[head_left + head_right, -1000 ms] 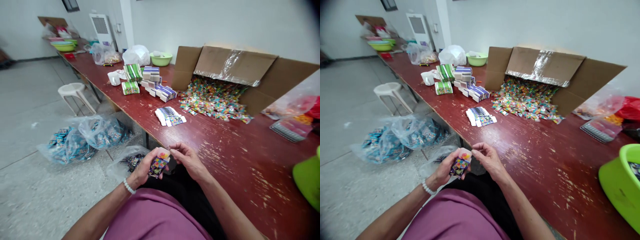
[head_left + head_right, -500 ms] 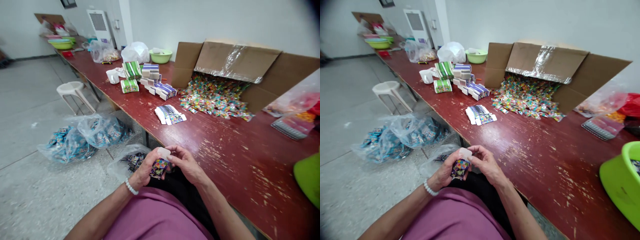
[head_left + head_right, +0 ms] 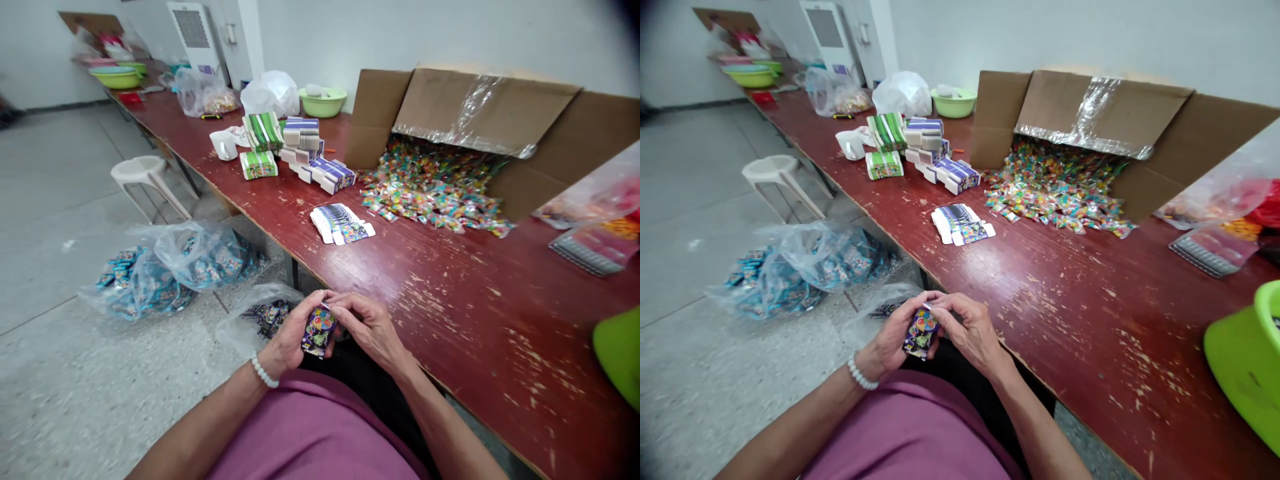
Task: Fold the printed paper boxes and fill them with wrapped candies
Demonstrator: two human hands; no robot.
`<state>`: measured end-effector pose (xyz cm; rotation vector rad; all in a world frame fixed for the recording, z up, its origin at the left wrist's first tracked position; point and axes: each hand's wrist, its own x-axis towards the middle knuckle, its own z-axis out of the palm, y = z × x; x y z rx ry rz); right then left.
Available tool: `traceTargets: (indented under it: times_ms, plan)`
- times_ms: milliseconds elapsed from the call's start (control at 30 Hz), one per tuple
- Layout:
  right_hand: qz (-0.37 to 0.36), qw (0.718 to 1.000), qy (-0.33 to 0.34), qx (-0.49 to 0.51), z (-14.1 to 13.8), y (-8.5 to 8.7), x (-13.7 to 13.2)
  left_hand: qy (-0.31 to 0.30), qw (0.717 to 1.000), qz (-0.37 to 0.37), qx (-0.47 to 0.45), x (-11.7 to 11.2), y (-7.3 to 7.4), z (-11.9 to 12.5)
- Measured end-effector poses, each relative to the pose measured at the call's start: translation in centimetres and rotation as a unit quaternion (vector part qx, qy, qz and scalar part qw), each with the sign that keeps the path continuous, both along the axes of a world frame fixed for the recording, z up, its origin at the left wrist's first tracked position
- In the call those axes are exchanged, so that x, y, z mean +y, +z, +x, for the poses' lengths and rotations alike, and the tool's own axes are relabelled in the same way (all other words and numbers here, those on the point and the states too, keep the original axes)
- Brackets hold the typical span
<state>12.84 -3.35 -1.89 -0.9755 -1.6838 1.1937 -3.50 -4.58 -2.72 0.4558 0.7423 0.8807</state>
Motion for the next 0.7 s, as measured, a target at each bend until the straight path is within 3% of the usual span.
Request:
traceTargets:
  times_ms: [100,233,333,467,567,700]
  plan:
    - [-0.075,0.997,-0.011,0.035,-0.5,0.2,0.3,0.010,0.999,0.022,0.022,0.0,-0.3,0.2]
    - [-0.190,0.972,0.044,0.135,-0.8,0.6,0.9,-0.019,0.998,0.037,0.038,-0.1,-0.5,0.3]
    - [-0.217,0.963,0.036,0.153,-0.7,0.8,1.0,-0.027,0.998,0.027,0.058,-0.1,-0.2,0.1]
    - [-0.136,0.987,0.016,0.083,-0.6,0.0,0.2,-0.020,0.999,-0.016,0.027,0.2,0.1,-0.2]
    - [-0.008,1.000,-0.009,-0.009,-0.9,-0.9,-0.9,-0.015,0.998,-0.057,-0.028,0.6,-0.1,-0.4]
    - [0.171,0.969,-0.021,-0.174,-1.7,-1.6,-1.8,0.056,0.995,-0.063,-0.050,1.0,-0.6,-0.6]
